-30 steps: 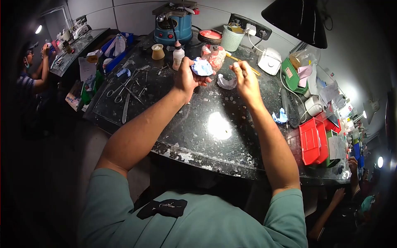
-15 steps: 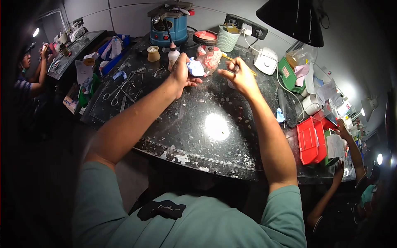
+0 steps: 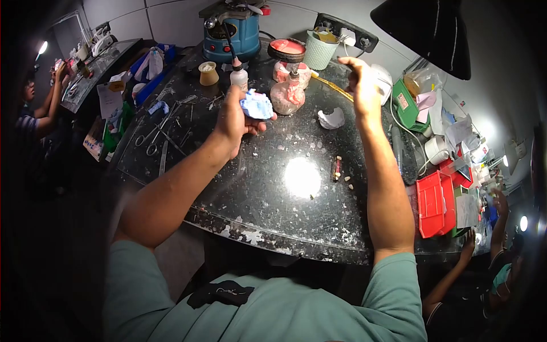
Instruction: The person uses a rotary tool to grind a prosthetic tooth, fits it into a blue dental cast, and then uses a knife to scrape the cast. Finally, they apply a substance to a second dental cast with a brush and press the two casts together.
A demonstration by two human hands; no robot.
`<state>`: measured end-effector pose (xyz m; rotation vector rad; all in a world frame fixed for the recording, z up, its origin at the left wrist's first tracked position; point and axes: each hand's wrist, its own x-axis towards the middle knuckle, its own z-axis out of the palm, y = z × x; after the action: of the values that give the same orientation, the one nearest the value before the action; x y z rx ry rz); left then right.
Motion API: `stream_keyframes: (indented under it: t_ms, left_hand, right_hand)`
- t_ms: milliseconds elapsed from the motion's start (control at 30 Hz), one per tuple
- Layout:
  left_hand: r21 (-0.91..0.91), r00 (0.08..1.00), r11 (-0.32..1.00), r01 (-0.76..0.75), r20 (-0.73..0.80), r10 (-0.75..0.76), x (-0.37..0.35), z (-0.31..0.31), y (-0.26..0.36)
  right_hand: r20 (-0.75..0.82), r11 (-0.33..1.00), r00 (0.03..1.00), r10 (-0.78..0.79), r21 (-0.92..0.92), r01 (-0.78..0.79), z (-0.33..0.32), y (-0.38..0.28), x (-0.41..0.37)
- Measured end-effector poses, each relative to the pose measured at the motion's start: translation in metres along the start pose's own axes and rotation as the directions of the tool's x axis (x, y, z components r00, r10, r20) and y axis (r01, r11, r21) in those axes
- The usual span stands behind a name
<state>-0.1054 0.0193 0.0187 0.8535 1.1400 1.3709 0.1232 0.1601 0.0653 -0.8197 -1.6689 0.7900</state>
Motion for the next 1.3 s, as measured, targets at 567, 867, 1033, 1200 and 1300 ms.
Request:
stream_keyframes:
  t_ms: [567,867,1033,1200,1300]
  left_hand:
    - [-0.088,0.934,0.935,-0.343,0.074,0.350,-0.002,0.006,0.001]
    - [0.148,0.863,0.862,-0.485,0.236,0.446,-0.022,0.023,0.008]
    - [0.168,0.868,0.862,-0.479,0.235,0.437,-0.020,0.021,0.008]
    - [0.217,0.871,0.851,-0.479,0.238,0.430,-0.020,0.020,0.008]
    - [0.213,0.870,0.850,-0.482,0.231,0.435,-0.020,0.020,0.009]
  right_hand:
    - [0.097,0.919,0.980,-0.174,0.373,0.126,0.009,-0.012,-0.007]
    - [0.122,0.911,0.962,-0.244,0.369,0.184,0.005,-0.011,-0.007]
    - [0.109,0.936,0.965,-0.239,0.289,0.199,0.011,-0.015,-0.011]
    - [0.115,0.933,0.964,-0.241,0.300,0.197,0.010,-0.013,-0.010]
    - [0.112,0.935,0.964,-0.240,0.295,0.199,0.009,-0.014,-0.010]
